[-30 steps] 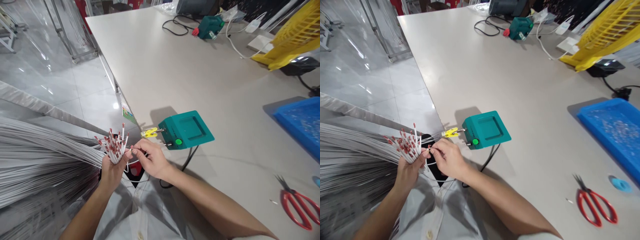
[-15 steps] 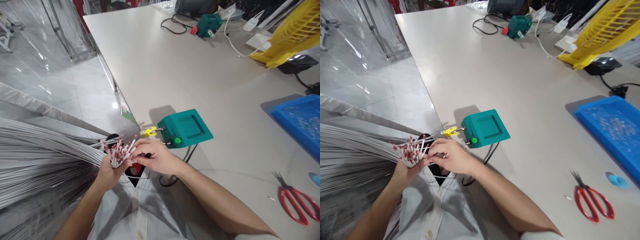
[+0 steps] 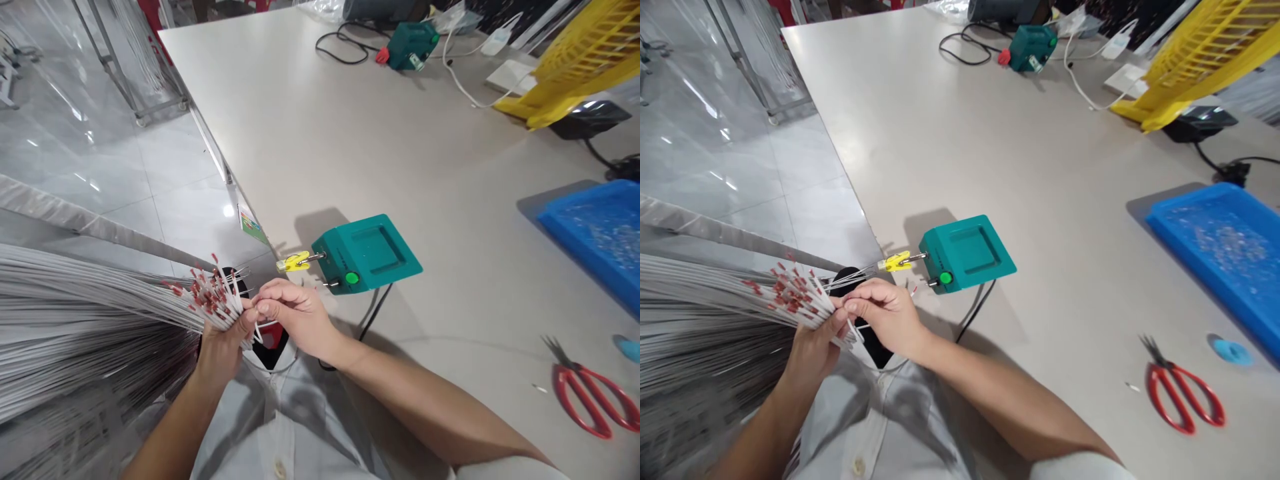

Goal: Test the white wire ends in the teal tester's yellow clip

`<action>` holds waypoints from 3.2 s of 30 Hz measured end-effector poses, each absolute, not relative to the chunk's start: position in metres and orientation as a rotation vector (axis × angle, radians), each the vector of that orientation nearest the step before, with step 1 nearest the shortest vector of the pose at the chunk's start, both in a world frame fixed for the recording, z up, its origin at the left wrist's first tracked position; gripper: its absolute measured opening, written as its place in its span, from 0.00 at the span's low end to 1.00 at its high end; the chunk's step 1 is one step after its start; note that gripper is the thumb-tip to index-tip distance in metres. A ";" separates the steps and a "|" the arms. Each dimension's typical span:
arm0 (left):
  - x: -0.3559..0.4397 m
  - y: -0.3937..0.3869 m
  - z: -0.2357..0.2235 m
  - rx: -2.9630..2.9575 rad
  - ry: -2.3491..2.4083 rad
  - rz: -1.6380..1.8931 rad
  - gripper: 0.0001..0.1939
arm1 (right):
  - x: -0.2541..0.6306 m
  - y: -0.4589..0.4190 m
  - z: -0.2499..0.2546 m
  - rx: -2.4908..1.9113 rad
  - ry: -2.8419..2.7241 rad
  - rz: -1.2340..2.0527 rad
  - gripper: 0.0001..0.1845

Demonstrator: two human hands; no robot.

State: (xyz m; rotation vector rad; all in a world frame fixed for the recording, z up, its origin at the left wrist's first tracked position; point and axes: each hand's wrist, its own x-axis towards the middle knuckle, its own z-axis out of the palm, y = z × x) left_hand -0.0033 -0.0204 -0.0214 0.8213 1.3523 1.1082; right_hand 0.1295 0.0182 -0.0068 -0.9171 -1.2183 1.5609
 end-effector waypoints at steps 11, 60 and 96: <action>0.000 -0.018 -0.012 0.970 1.493 0.988 0.12 | 0.148 0.030 -0.011 -0.874 -2.356 0.190 0.10; 0.012 0.012 -0.013 0.754 1.355 1.102 0.22 | 0.191 0.075 0.040 -1.215 -2.911 -0.251 0.12; 0.024 0.028 -0.015 0.911 1.571 0.947 0.12 | 0.196 0.091 0.028 -1.154 -3.009 -0.094 0.34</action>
